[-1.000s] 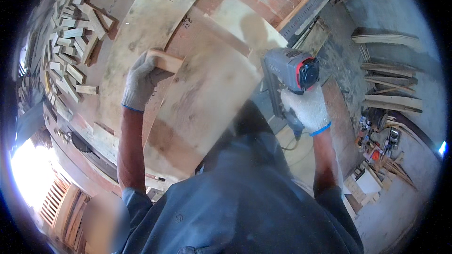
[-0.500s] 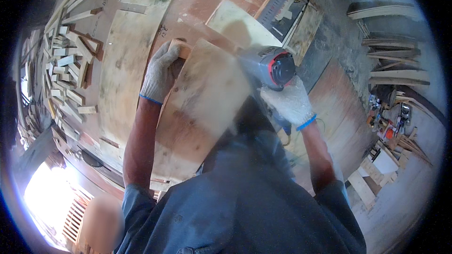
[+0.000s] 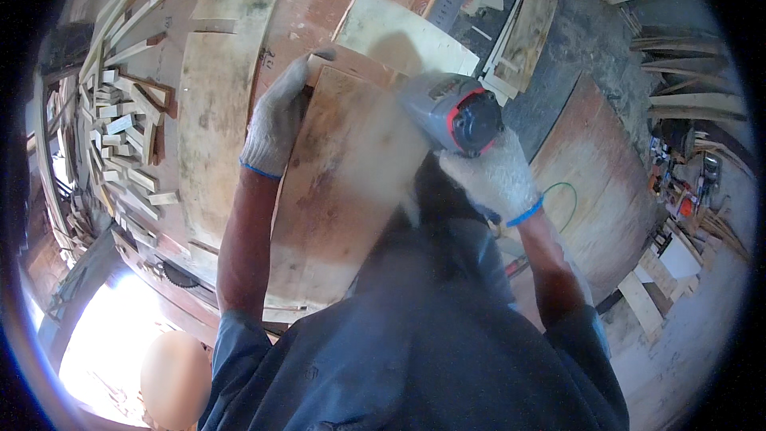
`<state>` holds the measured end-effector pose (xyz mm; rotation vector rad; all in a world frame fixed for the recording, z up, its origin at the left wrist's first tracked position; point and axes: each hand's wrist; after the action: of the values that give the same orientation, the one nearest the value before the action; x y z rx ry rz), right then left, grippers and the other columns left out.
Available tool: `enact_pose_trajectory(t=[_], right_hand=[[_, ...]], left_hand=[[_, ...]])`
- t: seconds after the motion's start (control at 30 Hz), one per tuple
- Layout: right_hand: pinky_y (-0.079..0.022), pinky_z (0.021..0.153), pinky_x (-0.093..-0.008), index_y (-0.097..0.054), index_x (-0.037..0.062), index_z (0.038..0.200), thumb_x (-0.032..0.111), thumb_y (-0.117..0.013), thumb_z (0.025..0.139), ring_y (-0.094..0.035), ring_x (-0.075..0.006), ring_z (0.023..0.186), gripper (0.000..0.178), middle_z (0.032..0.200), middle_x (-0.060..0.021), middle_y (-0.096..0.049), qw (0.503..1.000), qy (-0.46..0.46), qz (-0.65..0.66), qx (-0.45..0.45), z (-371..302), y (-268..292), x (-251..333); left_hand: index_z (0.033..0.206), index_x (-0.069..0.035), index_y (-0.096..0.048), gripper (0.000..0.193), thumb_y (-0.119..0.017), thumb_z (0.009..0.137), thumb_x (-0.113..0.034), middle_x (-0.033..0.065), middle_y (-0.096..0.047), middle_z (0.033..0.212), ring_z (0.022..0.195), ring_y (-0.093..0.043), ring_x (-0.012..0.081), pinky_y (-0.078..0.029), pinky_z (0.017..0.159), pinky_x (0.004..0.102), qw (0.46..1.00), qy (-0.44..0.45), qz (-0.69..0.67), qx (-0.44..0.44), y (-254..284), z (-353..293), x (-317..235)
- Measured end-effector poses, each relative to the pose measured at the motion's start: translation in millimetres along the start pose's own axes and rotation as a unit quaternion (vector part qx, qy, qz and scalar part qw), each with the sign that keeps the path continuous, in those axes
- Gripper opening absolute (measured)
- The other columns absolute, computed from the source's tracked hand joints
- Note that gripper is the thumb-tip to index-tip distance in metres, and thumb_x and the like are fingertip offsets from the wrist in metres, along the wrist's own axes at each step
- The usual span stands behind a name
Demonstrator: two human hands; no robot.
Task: The person assembles wooden frames by placing small wooden pieces into rectangular cutouts on larger boards and securing them with a nail gun. The person repeatedly picks up pieces, aligns them, and fastens them, occasionally using a hammer to adjust fit.
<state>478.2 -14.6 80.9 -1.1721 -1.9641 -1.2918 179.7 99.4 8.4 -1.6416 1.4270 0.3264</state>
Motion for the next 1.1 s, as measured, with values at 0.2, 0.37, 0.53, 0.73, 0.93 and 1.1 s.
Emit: enact_pose_trajectory(t=[0.2,0.37,0.53,0.73,0.93,1.1], right_hand=[[-0.058,0.081,-0.037,-0.069,0.0012,0.121,0.013,-0.082,0.083,-0.07,-0.0178,0.089,0.042,0.101,-0.0085,-0.074,0.997,-0.078,-0.004,0.005,-14,3,-10],[-0.058,0.087,-0.0396,-0.068,-0.0011,0.121,0.016,-0.083,0.082,-0.074,-0.0239,0.097,0.045,0.108,-0.0146,-0.076,0.993,-0.097,0.071,-0.021,-18,-3,-15],[-0.058,0.083,-0.0378,-0.068,0.0004,0.121,0.015,-0.082,0.083,-0.071,-0.0184,0.092,0.042,0.103,-0.0104,-0.074,0.998,-0.049,0.038,-0.01,-17,-5,-23],[-0.057,0.074,-0.0324,-0.068,0.0016,0.122,0.008,-0.08,0.087,-0.068,-0.0124,0.081,0.038,0.097,-0.0046,-0.073,0.995,-0.085,0.041,-0.01,-20,0,-20],[-0.057,0.075,-0.0309,-0.067,0.0009,0.12,0.004,-0.078,0.088,-0.07,-0.0131,0.084,0.034,0.099,-0.005,-0.074,0.984,-0.114,0.106,-0.087,-71,10,-38],[-0.056,0.07,-0.0319,-0.067,0.002,0.113,0.002,-0.075,0.089,-0.069,-0.0139,0.077,0.025,0.094,-0.0061,-0.072,0.969,-0.196,0.103,-0.11,-103,31,-83]], left_hand=[[0.143,-0.001,-0.06,0.047,-0.062,0.107,-0.031,0.0036,-0.065,0.127,0.116,-0.06,0.0122,-0.047,0.103,0.0285,0.998,-0.019,0.054,-0.01,-32,-30,-17],[0.145,0.001,-0.057,0.047,-0.059,0.109,-0.028,0.0071,-0.066,0.13,0.121,-0.061,0.0155,-0.047,0.108,0.0316,0.991,-0.017,0.126,-0.035,-42,-35,-22],[0.143,-0.002,-0.06,0.047,-0.058,0.11,-0.034,0.0032,-0.065,0.122,0.12,-0.054,0.0111,-0.042,0.108,0.0295,0.981,-0.023,0.176,-0.073,-50,-35,-22],[0.144,0.0,-0.057,0.044,-0.064,0.105,-0.019,0.0037,-0.062,0.127,0.115,-0.058,0.0111,-0.048,0.101,0.029,0.927,-0.089,0.364,-0.033,-59,-41,-28],[0.144,0.0,-0.057,0.048,-0.068,0.1,-0.016,0.0036,-0.067,0.114,0.101,-0.062,0.0101,-0.052,0.088,0.0274,0.941,-0.032,0.333,-0.044,-35,-29,-11],[0.146,-0.003,-0.057,0.049,-0.068,0.101,-0.02,-0.0002,-0.066,0.101,0.085,-0.058,0.0061,-0.05,0.073,0.0248,0.959,-0.007,0.28,-0.042,-16,-22,-5]])
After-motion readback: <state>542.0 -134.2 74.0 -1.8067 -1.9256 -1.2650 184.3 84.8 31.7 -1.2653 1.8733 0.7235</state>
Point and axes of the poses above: each hand's wrist, its own z-axis towards the middle knuckle, its own y-axis out of the back of the hand, x = y × z
